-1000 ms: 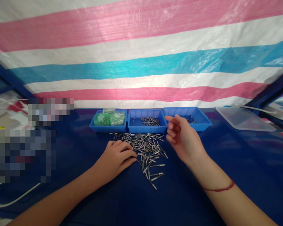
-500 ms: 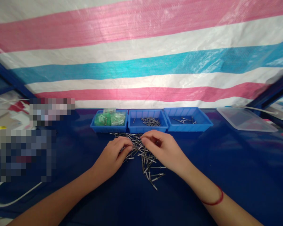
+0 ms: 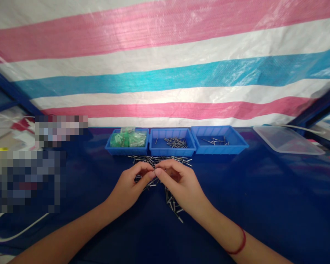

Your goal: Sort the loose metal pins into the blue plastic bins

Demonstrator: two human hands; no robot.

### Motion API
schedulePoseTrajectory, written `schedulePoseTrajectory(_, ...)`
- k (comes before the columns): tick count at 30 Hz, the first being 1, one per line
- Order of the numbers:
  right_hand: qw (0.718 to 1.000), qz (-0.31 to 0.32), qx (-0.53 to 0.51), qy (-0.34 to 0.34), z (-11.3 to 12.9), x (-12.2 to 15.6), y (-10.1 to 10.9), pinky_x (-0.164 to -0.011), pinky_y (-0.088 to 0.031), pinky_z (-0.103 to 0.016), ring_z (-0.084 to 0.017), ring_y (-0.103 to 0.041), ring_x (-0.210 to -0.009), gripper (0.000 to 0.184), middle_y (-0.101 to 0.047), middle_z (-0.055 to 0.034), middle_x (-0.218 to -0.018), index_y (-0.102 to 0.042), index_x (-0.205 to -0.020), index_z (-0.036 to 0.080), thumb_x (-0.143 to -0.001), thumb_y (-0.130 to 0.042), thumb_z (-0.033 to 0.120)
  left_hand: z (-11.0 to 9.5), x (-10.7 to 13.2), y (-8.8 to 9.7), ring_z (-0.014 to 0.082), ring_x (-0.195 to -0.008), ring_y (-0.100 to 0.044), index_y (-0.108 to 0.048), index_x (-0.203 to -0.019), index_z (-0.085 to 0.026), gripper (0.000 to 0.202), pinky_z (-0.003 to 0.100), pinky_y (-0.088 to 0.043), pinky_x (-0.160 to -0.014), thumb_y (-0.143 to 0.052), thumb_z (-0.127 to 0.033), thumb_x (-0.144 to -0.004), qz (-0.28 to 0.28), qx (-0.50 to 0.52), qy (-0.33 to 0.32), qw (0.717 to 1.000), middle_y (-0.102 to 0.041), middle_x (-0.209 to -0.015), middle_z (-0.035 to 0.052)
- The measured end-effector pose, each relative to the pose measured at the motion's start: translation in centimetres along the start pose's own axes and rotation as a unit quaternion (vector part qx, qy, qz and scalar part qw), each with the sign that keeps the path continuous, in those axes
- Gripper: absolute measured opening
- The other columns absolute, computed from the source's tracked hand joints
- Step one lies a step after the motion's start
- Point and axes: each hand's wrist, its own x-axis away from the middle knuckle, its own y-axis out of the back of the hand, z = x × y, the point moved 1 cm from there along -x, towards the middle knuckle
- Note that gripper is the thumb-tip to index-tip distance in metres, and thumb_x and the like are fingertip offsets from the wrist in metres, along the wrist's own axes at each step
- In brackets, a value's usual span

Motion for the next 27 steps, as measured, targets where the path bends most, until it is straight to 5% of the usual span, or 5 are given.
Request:
schedulePoseTrajectory(7,0.999,-0.013,0.034,0.028,0.6,0.0,0.2,-0.069,-0.052,-0.030,-0.018,-0.064,-0.077,0.017,-0.069,-0.0044,-0.084,-0.070,-0.084,0.021,-0.080,-0.064,0.036,0.0,0.0,-0.3,0.0153,-0.082,-0.062,-0.064,-0.102,-0.019,0.021,0.026,-0.046,-0.075,-0.052,-0.031,-0.090,0.037,-0.007,-0.008,0.999,-0.069,-0.091,0.0022)
schedulePoseTrajectory(16,0.997,-0.019,0.072,0.027,0.1,0.3,0.1,-0.064,-0.049,-0.031,-0.019,-0.061,-0.073,0.016,-0.068,-0.0045,-0.079,-0.068,-0.079,0.021,-0.081,-0.063,0.036,0.0,0.1,-0.4,0.0143,-0.076,-0.059,-0.063,-0.091,-0.018,0.018,0.025,-0.045,-0.071,-0.053,-0.033,-0.089,0.031,-0.025,-0.027,0.999,-0.066,-0.084,0.0018)
schedulePoseTrajectory(27,0.994,0.045,0.087,0.043,0.9,-0.2,0.8,-0.062,-0.046,-0.030,-0.018,-0.059,-0.074,0.014,-0.065,-0.0047,-0.080,-0.067,-0.083,0.021,-0.083,-0.059,0.033,-0.5,-0.2,0.7,0.0135,-0.077,-0.056,-0.058,-0.082,-0.017,0.011,0.025,-0.045,-0.070,-0.059,-0.027,-0.085,-0.035,-0.007,-0.053,0.998,-0.060,-0.084,0.0019)
